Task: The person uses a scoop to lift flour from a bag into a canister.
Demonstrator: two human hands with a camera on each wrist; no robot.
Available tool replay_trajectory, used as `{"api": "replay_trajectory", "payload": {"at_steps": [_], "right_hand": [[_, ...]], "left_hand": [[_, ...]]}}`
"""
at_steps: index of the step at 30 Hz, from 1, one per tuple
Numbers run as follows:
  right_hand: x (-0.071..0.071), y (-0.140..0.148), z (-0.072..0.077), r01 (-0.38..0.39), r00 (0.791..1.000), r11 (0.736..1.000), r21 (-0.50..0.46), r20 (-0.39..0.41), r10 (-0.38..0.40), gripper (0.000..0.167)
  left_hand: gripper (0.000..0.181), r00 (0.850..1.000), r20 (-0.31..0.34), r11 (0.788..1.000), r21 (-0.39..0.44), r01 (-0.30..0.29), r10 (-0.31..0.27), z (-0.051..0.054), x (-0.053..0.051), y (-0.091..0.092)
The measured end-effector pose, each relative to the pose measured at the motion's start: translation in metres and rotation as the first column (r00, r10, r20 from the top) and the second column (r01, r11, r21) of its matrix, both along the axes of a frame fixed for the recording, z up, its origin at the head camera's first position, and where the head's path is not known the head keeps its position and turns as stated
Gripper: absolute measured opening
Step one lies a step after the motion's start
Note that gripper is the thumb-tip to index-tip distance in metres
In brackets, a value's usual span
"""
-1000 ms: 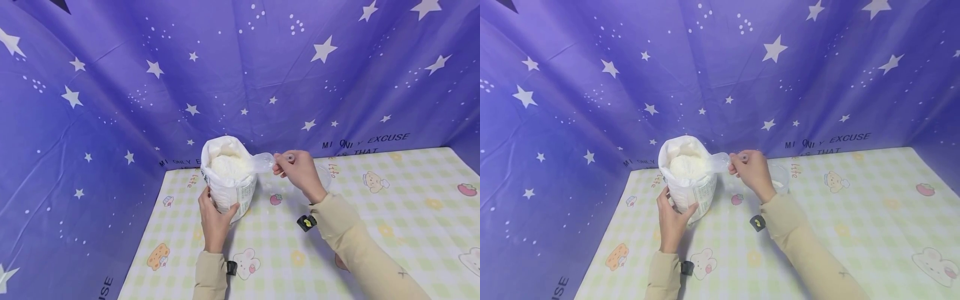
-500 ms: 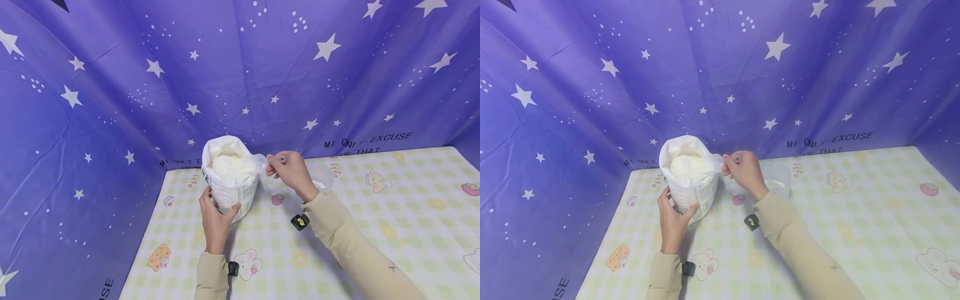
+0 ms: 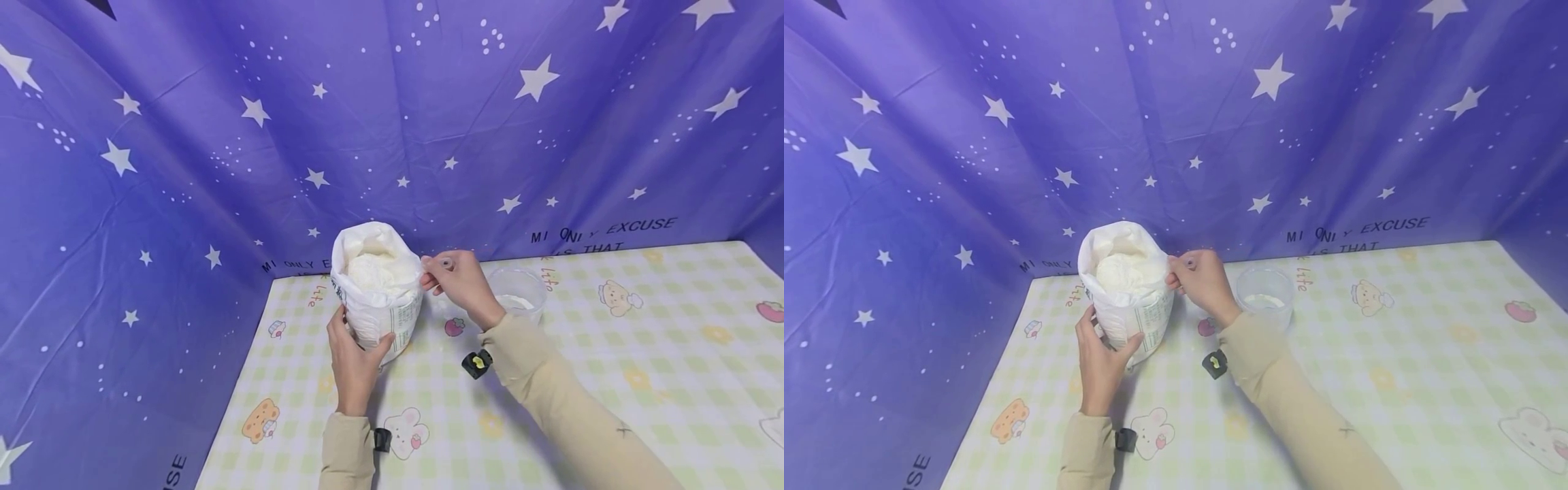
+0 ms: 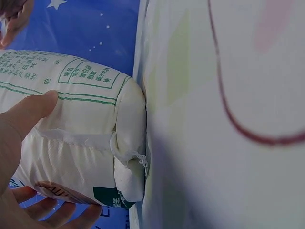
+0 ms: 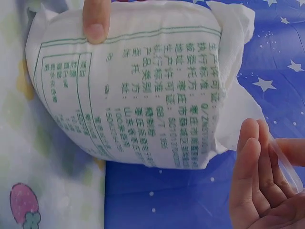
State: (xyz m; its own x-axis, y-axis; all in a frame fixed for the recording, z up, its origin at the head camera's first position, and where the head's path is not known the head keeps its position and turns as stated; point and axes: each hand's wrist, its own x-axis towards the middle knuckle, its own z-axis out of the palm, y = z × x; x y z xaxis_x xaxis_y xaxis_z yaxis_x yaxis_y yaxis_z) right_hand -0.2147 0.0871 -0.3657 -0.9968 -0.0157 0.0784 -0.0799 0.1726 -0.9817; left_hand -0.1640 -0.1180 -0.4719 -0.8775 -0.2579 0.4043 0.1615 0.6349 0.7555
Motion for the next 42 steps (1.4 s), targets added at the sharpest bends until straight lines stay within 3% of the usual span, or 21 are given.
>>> {"api": "replay_trajectory", "payload": {"at_steps": [17,23,35,42], "right_hand": [[-0.007,-0.033,0.005,-0.014,0.999,0.998,0.067,-0.041,0.017,0.027],[-0.010,-0.041,0.009,-0.022,1.000,0.995,0.094,-0.015,0.024,0.028],[-0.011,-0.034,0.001,-0.001,0.995,0.998,-0.065,0.103,0.008,0.025],[-0.008,-0.025,0.001,-0.012,0.991,0.992,-0.126,0.128,0.028,0.028]], "left_hand": [[0.102,1.000,-0.007,1.000,-0.011,-0.001,0.001,0.002,0.000,0.000],[0.102,1.000,-0.012,1.000,-0.014,-0.001,0.000,0.002,0.000,0.000],[0.102,1.000,-0.013,1.000,0.007,0.020,-0.020,0.001,0.001,0.002],[0.102,1.000,0.005,1.000,0.012,0.015,-0.015,0.002,0.002,0.001]]}}
